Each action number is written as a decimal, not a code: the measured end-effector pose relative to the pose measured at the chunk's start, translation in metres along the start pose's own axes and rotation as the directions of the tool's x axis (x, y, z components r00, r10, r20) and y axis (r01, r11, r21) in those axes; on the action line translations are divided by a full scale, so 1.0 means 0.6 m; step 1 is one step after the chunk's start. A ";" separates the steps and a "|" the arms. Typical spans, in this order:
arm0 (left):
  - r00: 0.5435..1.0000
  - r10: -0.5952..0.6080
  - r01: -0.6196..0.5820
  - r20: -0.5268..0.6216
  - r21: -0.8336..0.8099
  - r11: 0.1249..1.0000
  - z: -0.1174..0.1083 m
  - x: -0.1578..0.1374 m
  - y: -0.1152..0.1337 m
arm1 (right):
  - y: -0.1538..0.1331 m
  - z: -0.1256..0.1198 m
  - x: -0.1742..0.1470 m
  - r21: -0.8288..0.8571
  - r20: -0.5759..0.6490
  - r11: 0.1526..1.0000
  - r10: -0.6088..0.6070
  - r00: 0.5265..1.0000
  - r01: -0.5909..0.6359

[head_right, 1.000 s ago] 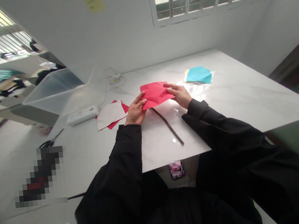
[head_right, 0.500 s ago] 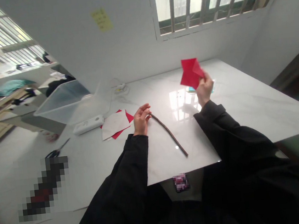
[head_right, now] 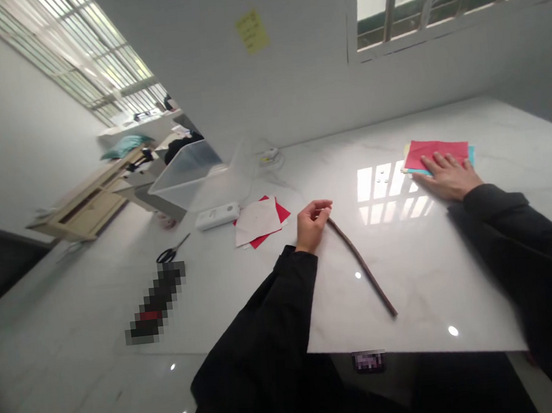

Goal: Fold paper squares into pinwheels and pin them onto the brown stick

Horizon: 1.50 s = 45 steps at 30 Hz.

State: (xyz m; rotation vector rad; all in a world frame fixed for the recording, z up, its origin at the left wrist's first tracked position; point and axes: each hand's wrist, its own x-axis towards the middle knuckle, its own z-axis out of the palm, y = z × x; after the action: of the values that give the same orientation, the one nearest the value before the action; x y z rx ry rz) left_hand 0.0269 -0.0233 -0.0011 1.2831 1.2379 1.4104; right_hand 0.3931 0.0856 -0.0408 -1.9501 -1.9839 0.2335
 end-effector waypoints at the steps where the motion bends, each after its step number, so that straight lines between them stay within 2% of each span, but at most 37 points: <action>1: 1.000 0.000 0.000 -0.002 0.024 1.000 0.001 -0.002 -0.001 | 0.006 0.004 0.000 0.000 -0.004 1.000 -0.011 1.000 0.011; 4: 1.000 -0.003 0.003 -0.008 0.083 0.997 0.003 -0.006 -0.003 | 0.009 0.000 -0.004 -0.006 -0.048 1.000 -0.014 0.999 0.014; 7: 1.000 -0.003 0.004 -0.013 0.100 0.995 0.002 -0.007 -0.003 | -0.011 -0.007 -0.012 -0.056 -0.208 0.997 -0.067 0.976 0.057; 8: 1.000 -0.001 0.003 -0.019 0.103 0.995 0.002 -0.007 -0.003 | -0.023 -0.008 -0.016 -0.070 -0.284 0.993 -0.107 0.953 0.091; 10: 1.000 0.002 0.001 -0.027 0.117 0.993 0.000 -0.006 -0.002 | -0.057 -0.006 -0.025 -0.058 -0.458 0.986 -0.164 0.874 0.154; 11: 1.000 0.004 -0.001 -0.028 0.129 0.992 0.000 -0.006 -0.002 | -0.079 -0.004 -0.032 -0.040 -0.498 0.973 -0.215 0.840 0.225; 13: 1.000 0.015 -0.011 -0.026 0.148 0.989 0.001 -0.005 -0.002 | -0.130 0.003 -0.052 0.013 -0.500 0.909 -0.355 0.790 0.417; 15: 0.999 0.032 -0.027 -0.028 0.154 0.988 0.002 -0.005 -0.003 | -0.182 0.012 -0.078 0.112 -0.477 0.842 -0.420 0.772 0.528; 17: 0.998 0.059 -0.052 -0.038 0.161 0.986 0.004 -0.005 -0.004 | -0.225 0.021 -0.104 0.214 -0.389 0.796 -0.463 0.797 0.567; 19: 0.993 0.102 -0.088 -0.062 0.198 0.976 0.000 -0.007 -0.003 | -0.251 0.028 -0.122 0.274 -0.210 0.774 -0.531 0.821 0.571; 20: 0.987 0.137 -0.114 -0.081 0.236 0.965 -0.006 -0.009 0.000 | -0.258 0.031 -0.126 0.273 -0.146 0.785 -0.537 0.831 0.555; 22: 0.970 0.226 -0.182 -0.085 0.361 0.915 -0.032 -0.011 0.007 | -0.262 0.034 -0.127 0.260 -0.105 0.829 -0.485 0.868 0.495; 24: 0.942 0.335 -0.264 -0.029 0.554 0.790 -0.078 -0.011 0.014 | -0.261 0.036 -0.121 0.253 -0.107 0.852 -0.446 0.889 0.458; 26: 0.917 0.398 -0.285 0.026 0.742 0.608 -0.140 -0.007 0.017 | -0.259 0.037 -0.115 0.249 -0.109 0.854 -0.444 0.889 0.457; 29: 0.938 0.346 -0.164 0.028 0.914 0.371 -0.231 0.005 0.011 | -0.261 0.037 -0.109 0.238 -0.107 0.861 -0.438 0.893 0.450; 31: 0.959 0.285 -0.083 -0.005 0.952 0.294 -0.271 0.011 0.005 | -0.263 0.037 -0.107 0.225 -0.108 0.870 -0.424 0.899 0.438; 34: 0.968 0.248 -0.049 -0.030 0.950 0.308 -0.290 0.013 0.002 | -0.264 0.035 -0.107 0.209 -0.108 0.885 -0.403 0.909 0.417; 38: 0.959 0.254 0.025 -0.129 0.926 0.376 -0.279 0.013 0.010 | -0.262 0.032 -0.106 0.211 -0.101 0.886 -0.399 0.911 0.412; 42: 0.936 0.239 0.158 -0.258 0.915 0.370 -0.272 0.013 0.017 | -0.262 0.030 -0.105 0.204 -0.095 0.897 -0.380 0.920 0.391; 45: 0.901 0.314 0.175 -0.300 0.913 0.369 -0.266 0.009 0.026 | -0.263 0.030 -0.104 0.195 -0.086 0.905 -0.367 0.926 0.377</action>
State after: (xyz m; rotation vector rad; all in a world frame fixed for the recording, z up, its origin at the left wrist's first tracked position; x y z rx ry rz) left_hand -0.1318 -0.0405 0.0174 1.8026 2.5862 1.0054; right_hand 0.2390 0.0198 -0.0097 -1.4027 -2.1545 0.2805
